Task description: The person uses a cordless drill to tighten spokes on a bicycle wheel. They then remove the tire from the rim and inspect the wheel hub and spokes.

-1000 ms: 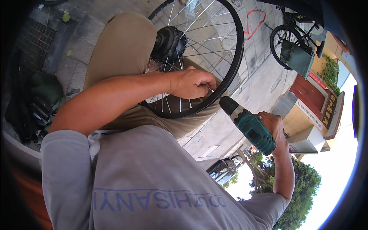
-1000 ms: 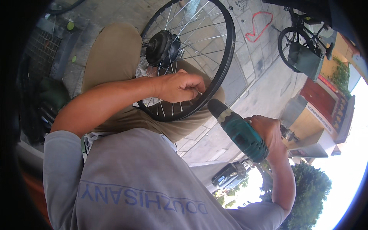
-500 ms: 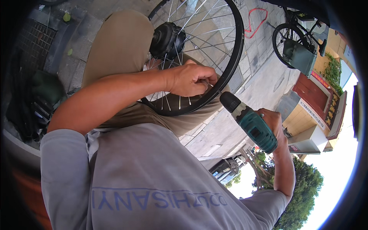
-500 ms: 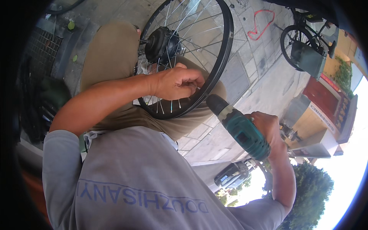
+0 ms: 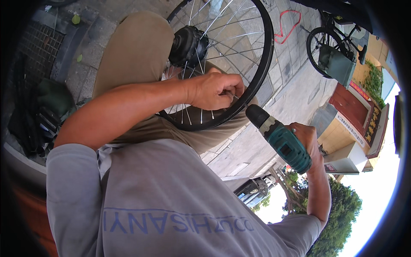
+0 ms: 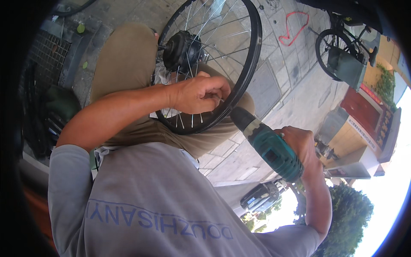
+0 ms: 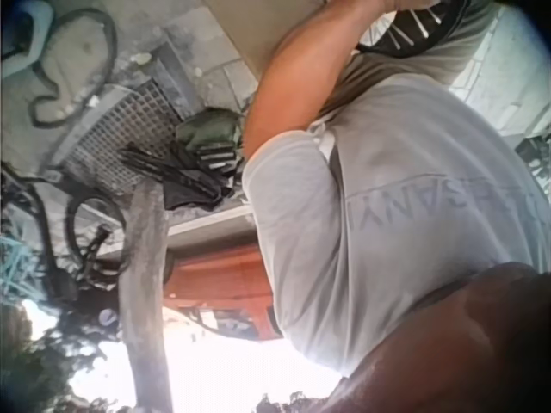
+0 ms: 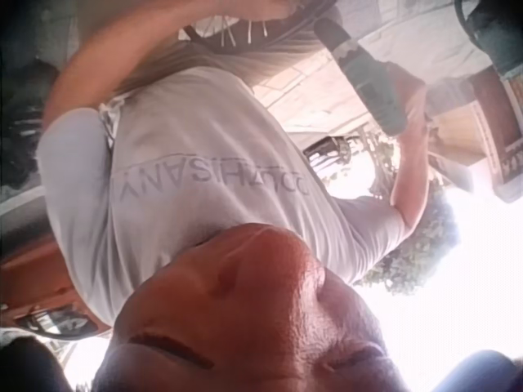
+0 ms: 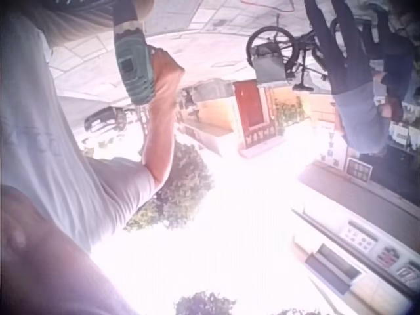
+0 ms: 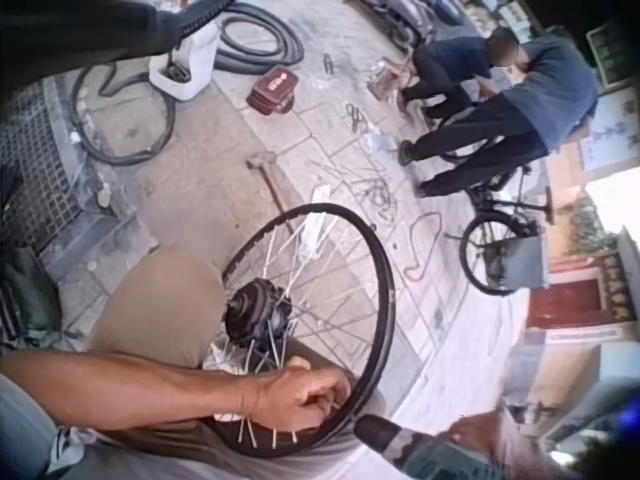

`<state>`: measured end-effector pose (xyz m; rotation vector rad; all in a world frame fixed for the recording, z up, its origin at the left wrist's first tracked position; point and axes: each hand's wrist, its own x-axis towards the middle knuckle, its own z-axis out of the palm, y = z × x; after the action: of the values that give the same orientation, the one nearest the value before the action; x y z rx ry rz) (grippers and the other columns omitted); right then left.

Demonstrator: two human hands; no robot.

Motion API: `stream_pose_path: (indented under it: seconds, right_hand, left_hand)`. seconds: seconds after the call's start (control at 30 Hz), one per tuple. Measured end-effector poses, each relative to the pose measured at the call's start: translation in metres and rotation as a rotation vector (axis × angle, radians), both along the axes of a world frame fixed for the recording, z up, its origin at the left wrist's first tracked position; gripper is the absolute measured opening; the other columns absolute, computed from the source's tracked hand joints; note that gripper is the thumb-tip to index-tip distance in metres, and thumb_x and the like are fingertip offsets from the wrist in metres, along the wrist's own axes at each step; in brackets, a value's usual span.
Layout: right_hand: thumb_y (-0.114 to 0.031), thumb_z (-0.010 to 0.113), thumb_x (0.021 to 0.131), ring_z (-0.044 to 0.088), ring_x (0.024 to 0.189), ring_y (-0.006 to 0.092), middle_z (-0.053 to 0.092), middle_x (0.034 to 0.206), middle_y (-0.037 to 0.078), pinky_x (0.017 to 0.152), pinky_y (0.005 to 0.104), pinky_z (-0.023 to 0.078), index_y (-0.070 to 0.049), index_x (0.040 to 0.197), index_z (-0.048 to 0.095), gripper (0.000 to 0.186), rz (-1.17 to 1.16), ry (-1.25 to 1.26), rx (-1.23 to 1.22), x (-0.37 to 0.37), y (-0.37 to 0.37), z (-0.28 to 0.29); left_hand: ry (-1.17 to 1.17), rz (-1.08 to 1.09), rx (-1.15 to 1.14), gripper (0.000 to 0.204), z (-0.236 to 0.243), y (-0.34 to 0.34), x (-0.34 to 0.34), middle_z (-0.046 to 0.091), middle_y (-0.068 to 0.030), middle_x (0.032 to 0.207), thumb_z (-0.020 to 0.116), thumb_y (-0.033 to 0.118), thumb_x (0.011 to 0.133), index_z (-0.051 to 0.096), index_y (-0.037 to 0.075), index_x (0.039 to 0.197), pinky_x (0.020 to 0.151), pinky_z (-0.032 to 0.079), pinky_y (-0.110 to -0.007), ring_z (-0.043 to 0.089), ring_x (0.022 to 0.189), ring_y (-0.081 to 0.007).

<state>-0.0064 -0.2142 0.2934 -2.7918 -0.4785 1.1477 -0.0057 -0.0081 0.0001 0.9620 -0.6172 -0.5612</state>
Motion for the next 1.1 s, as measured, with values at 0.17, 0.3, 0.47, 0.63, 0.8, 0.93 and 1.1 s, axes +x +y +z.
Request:
stream_pose_path:
  seconds: [0.17,0.3,0.47,0.63,0.8,0.93,1.1]
  right_hand:
    - [-0.014,0.076,0.078,0.061,0.059,0.0211,0.059,0.070,0.008,0.057,0.0308,0.051,-0.004,0.087,0.069,0.014,0.064,0.005,-0.033,0.000,-0.003,0.000]
    - [-0.014,0.075,0.082,0.061,0.059,0.0177,0.060,0.070,0.008,0.057,0.0305,0.051,-0.003,0.089,0.070,0.014,0.042,0.011,-0.044,0.000,-0.001,0.001]
    - [-0.012,0.073,0.084,0.061,0.059,0.0180,0.059,0.069,0.008,0.057,0.0320,0.050,-0.002,0.090,0.070,0.012,0.047,0.041,-0.028,0.003,0.002,0.002]
    - [-0.012,0.073,0.079,0.061,0.057,0.0271,0.058,0.068,0.010,0.055,0.0359,0.050,-0.003,0.088,0.070,0.013,0.139,-0.055,-0.081,-0.004,0.009,0.003]
    - [-0.012,0.074,0.077,0.061,0.059,0.0284,0.057,0.068,0.010,0.055,0.0374,0.050,-0.003,0.088,0.070,0.015,0.135,-0.111,-0.043,-0.009,0.013,0.004]
    - [-0.013,0.075,0.075,0.061,0.059,0.0284,0.057,0.068,0.010,0.056,0.0372,0.049,-0.003,0.091,0.072,0.019,0.156,-0.084,-0.057,-0.006,0.007,0.003]
    - [-0.019,0.077,0.074,0.062,0.058,0.0273,0.056,0.064,0.007,0.053,0.0373,0.049,-0.008,0.092,0.074,0.021,0.214,-0.133,-0.060,-0.005,0.004,0.001]
  left_hand:
    - [-0.032,-0.026,0.035,0.021,0.003,0.003,0.003,0.069,-0.0063,0.082,0.061,-0.003,0.088,0.060,-0.002,0.109,0.061,0.049,-0.027,0.063,0.069,-0.0095]
    - [-0.030,0.016,-0.005,0.021,0.000,-0.001,0.000,0.070,-0.0066,0.083,0.062,-0.003,0.088,0.060,-0.002,0.108,0.062,0.049,-0.027,0.062,0.069,-0.0099]
    - [-0.007,0.012,-0.015,0.022,0.005,0.000,0.000,0.071,-0.0077,0.087,0.061,-0.003,0.088,0.059,-0.002,0.110,0.062,0.049,-0.028,0.063,0.070,-0.0104]
    - [-0.009,0.005,0.000,0.023,0.009,0.003,0.002,0.072,-0.0092,0.088,0.059,-0.003,0.088,0.057,-0.003,0.111,0.063,0.050,-0.028,0.064,0.072,-0.0114]
    - [-0.004,0.036,-0.025,0.022,0.007,-0.001,-0.002,0.072,-0.0095,0.087,0.057,-0.003,0.089,0.056,-0.003,0.111,0.063,0.049,-0.027,0.063,0.071,-0.0103]
    - [-0.019,0.027,-0.039,0.021,0.006,-0.001,-0.001,0.072,-0.0096,0.087,0.055,-0.004,0.090,0.056,-0.004,0.111,0.063,0.050,-0.026,0.063,0.072,-0.0091]
    - [0.015,0.019,-0.037,0.020,0.011,0.003,-0.002,0.071,-0.0092,0.086,0.055,-0.005,0.090,0.056,-0.004,0.110,0.062,0.049,-0.026,0.063,0.072,-0.0092]
